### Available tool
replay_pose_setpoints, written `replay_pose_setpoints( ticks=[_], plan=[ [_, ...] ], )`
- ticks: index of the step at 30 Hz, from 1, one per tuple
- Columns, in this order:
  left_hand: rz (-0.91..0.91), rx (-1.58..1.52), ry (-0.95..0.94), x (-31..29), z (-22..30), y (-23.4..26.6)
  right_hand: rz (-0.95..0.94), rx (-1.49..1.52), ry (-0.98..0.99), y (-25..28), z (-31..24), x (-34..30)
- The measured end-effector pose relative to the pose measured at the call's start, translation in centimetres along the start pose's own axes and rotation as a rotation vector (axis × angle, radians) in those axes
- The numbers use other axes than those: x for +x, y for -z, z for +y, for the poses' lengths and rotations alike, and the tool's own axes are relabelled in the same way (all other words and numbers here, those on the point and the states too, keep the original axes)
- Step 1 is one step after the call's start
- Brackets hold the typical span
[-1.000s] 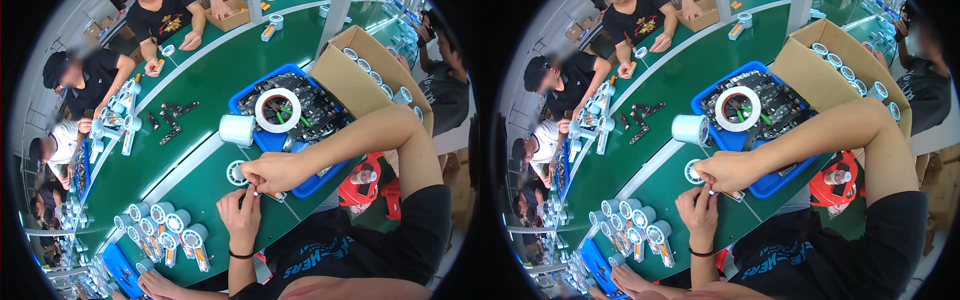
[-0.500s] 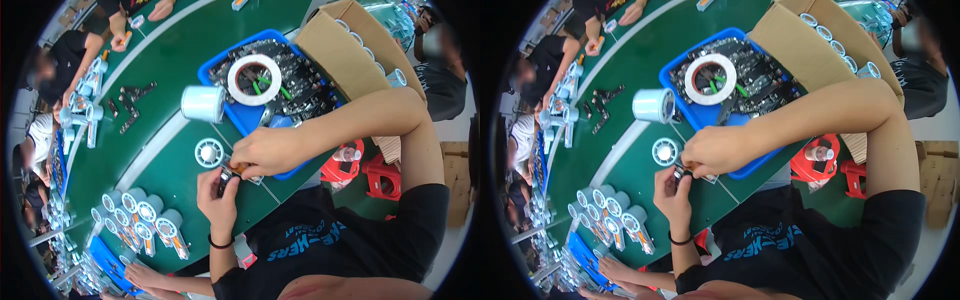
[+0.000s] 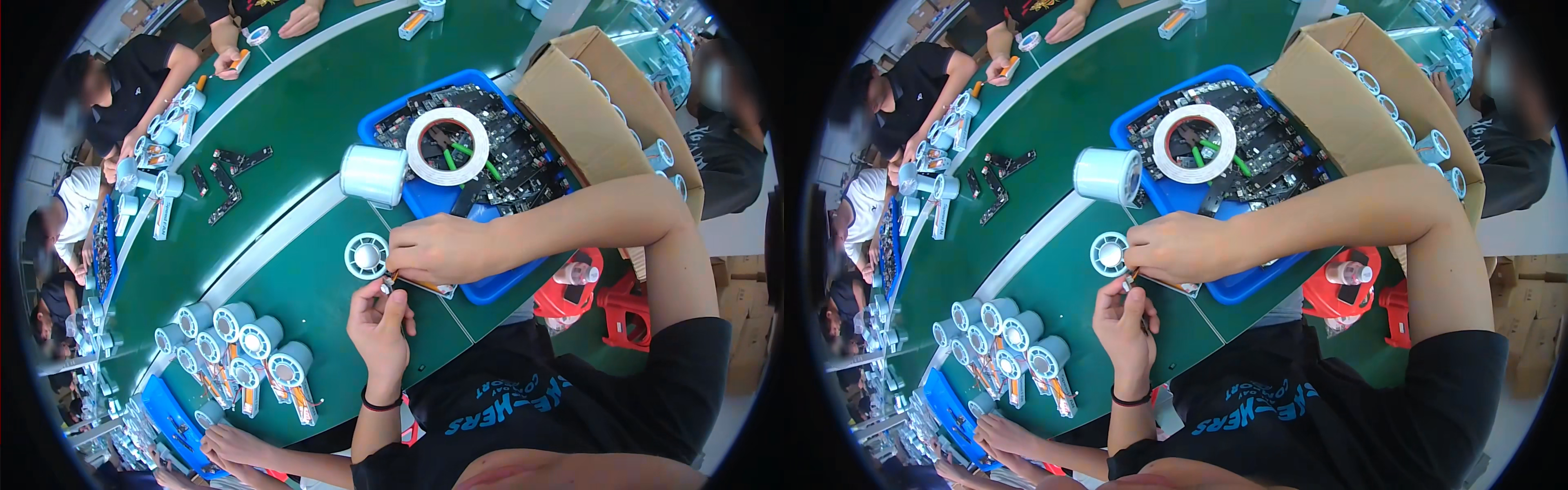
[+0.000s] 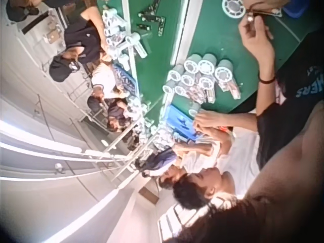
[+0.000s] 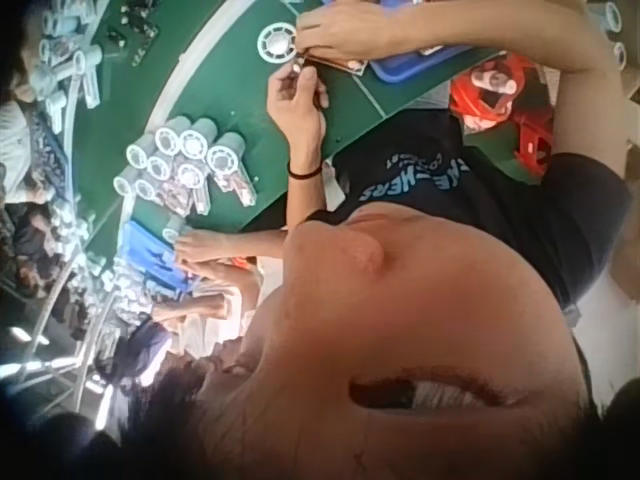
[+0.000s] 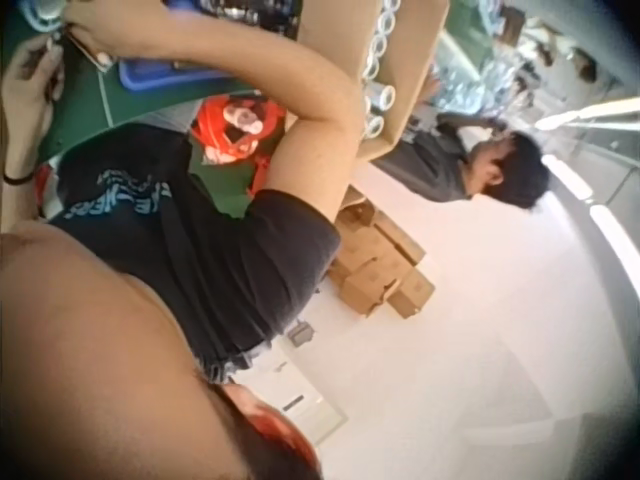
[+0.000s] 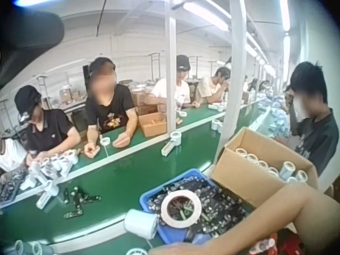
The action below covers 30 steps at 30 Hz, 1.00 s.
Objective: Applying adhesive tape or labels from a roll onto small electronic components arranged in a tray.
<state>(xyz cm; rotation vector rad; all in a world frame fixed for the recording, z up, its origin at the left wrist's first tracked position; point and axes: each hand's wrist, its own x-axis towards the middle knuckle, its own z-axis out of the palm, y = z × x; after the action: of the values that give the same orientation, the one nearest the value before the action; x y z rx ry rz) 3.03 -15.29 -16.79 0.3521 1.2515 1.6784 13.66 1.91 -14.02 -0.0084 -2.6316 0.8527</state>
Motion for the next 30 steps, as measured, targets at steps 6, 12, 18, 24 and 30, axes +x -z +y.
replay_pose_setpoints(
  ticks=[6, 12, 18, 24, 30],
  plan=[
    [0.026, 0.042, 0.046, 0.2, 0.3, 0.3, -0.062, -0.174, -0.032, -0.1, -1.1, 0.5],
    [0.030, 0.017, 0.104, 0.2, 0.2, 0.6, -0.147, -0.310, -0.106, 0.0, -3.2, 0.1],
    [0.010, -0.018, 0.117, 0.4, 0.4, 0.5, -0.198, -0.474, -0.073, 0.1, -4.1, -0.3],
    [-0.003, -0.039, 0.132, 0.4, 0.4, 0.6, -0.191, -0.503, -0.195, -0.2, -5.0, -0.6],
    [0.002, -0.051, 0.142, 0.1, 0.5, 0.7, -0.052, -0.500, -0.088, -1.0, -4.5, -2.2]
  ],
)
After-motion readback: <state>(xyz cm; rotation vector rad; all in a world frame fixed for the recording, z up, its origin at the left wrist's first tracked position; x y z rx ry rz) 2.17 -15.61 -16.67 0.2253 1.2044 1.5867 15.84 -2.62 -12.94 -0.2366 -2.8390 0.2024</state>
